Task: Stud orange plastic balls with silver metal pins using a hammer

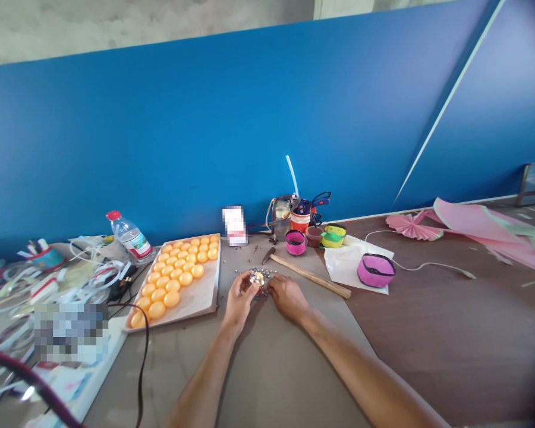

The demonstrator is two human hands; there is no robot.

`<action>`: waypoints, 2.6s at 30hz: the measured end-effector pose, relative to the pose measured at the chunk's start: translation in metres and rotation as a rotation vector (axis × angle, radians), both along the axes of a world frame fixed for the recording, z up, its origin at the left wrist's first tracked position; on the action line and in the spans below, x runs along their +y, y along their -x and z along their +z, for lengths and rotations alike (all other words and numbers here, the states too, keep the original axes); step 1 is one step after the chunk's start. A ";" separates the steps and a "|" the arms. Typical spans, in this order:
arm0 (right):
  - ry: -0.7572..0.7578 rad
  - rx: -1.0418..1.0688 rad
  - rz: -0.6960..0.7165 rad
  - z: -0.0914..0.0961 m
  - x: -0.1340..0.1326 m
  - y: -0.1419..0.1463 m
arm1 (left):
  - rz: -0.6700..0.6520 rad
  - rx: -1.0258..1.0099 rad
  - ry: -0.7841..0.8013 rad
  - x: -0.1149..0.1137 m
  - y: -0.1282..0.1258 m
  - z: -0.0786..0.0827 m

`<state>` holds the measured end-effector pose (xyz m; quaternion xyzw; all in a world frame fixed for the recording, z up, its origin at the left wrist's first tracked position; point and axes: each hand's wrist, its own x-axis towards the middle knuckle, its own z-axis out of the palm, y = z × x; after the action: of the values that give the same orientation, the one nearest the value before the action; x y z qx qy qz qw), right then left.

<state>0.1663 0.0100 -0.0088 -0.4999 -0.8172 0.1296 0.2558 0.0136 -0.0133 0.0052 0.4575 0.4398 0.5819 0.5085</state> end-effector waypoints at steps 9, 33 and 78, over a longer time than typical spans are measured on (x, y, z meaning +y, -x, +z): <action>0.001 0.211 0.078 -0.002 0.001 -0.004 | 0.006 0.008 -0.015 0.000 0.002 -0.003; 0.089 0.212 0.083 0.003 0.005 -0.030 | 0.028 -0.011 -0.004 0.000 0.002 0.002; 0.557 0.960 0.143 0.018 -0.003 -0.010 | -0.130 0.151 -0.011 -0.005 -0.002 0.003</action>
<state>0.1766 0.0065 0.0095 -0.3769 -0.5758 0.5708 0.4479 0.0158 -0.0179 0.0086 0.5304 0.4431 0.5140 0.5082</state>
